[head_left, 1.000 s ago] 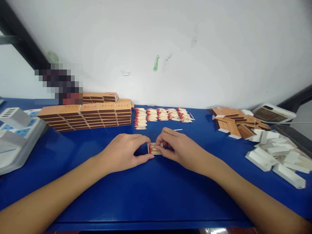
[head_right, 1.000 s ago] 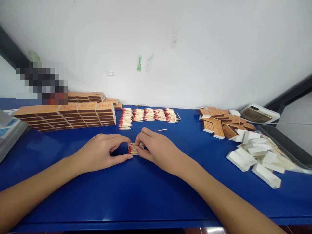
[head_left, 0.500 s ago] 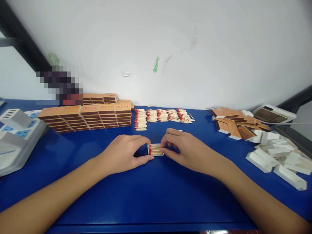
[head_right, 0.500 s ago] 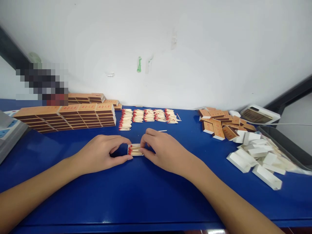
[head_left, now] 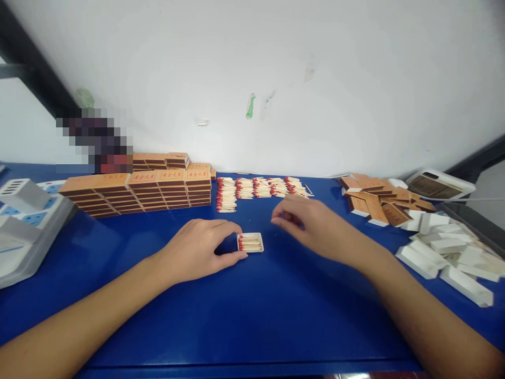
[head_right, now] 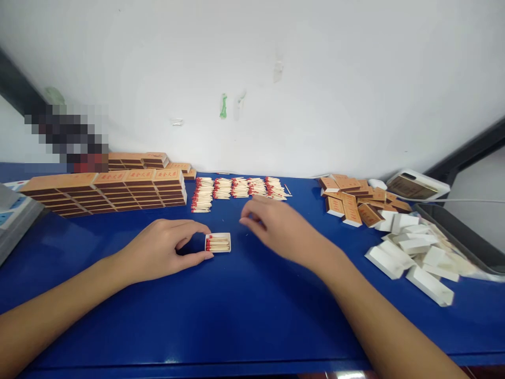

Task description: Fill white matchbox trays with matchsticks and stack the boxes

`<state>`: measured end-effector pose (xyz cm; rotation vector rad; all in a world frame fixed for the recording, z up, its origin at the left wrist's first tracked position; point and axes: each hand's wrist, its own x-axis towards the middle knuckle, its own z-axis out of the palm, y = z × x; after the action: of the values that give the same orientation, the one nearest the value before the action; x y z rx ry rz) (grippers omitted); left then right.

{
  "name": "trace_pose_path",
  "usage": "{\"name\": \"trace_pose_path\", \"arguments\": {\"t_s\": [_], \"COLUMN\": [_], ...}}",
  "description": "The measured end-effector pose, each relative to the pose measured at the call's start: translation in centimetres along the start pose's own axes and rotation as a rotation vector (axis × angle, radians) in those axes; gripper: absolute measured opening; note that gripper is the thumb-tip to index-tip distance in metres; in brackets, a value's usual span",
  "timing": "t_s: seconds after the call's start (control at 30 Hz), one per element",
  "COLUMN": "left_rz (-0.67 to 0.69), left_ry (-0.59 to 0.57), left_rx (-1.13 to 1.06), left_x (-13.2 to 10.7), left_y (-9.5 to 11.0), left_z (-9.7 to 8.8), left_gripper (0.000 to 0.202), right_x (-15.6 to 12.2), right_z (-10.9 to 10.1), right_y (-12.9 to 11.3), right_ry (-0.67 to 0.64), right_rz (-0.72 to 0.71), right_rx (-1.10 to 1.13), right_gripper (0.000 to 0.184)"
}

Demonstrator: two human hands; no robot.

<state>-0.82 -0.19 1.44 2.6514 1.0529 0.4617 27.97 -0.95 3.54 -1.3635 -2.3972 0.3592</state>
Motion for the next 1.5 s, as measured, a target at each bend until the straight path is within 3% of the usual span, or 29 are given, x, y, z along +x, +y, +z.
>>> {"name": "trace_pose_path", "arguments": {"t_s": [0.1,0.2,0.27,0.4,0.5,0.6,0.77,0.9,1.07,1.17,1.27,1.5], "left_rz": [-0.010,-0.013,-0.012,-0.017,-0.014,0.005,0.015,0.009,0.008,0.009,0.006,0.001], "left_ry": [-0.002,0.004,0.010,0.010,0.008,0.010,0.029,0.028,0.023,0.022,0.024,0.007], "left_rx": [0.007,0.007,0.006,0.010,-0.005,-0.020,-0.010,-0.010,-0.010,-0.014,-0.014,-0.028], "left_x": [0.0,0.0,0.0,0.0,0.0,0.0,0.0,0.0,-0.1,-0.1,-0.1,-0.1], "left_y": [-0.1,-0.3,-0.3,-0.3,-0.3,-0.3,-0.3,-0.3,-0.2,-0.2,-0.3,-0.2], "left_z": [0.0,0.0,0.0,0.0,0.1,0.2,0.2,0.1,0.0,0.0,-0.1,-0.1], "left_gripper": [0.035,0.035,0.035,0.036,0.034,0.032,0.032,0.033,0.035,0.034,0.033,0.035], "right_x": [0.2,0.5,0.6,0.7,0.5,0.3,0.2,0.5,0.5,0.4,0.5,0.8], "right_z": [-1.1,-1.2,-1.0,-0.4,0.5,1.9,2.4,0.9,-0.8,-1.2,-1.3,-0.9], "right_y": [3.6,6.4,6.9,4.6,1.2,-1.7,-2.7,-0.3,5.7,8.5,9.5,8.9], "right_ry": [0.048,-0.039,-0.096,-0.089,-0.049,-0.101,-0.086,0.006,0.082,0.074,0.062,0.069], "right_rz": [0.099,0.150,0.172,0.175,0.095,-0.013,-0.031,0.028,0.245,0.286,0.260,0.299], "right_rx": [-0.084,-0.058,-0.025,0.022,0.097,0.114,0.110,0.053,-0.267,-0.276,-0.212,-0.184], "right_gripper": [0.013,0.017,0.022,0.024,0.019,0.012,0.010,0.014,0.010,0.014,0.016,0.019]}}
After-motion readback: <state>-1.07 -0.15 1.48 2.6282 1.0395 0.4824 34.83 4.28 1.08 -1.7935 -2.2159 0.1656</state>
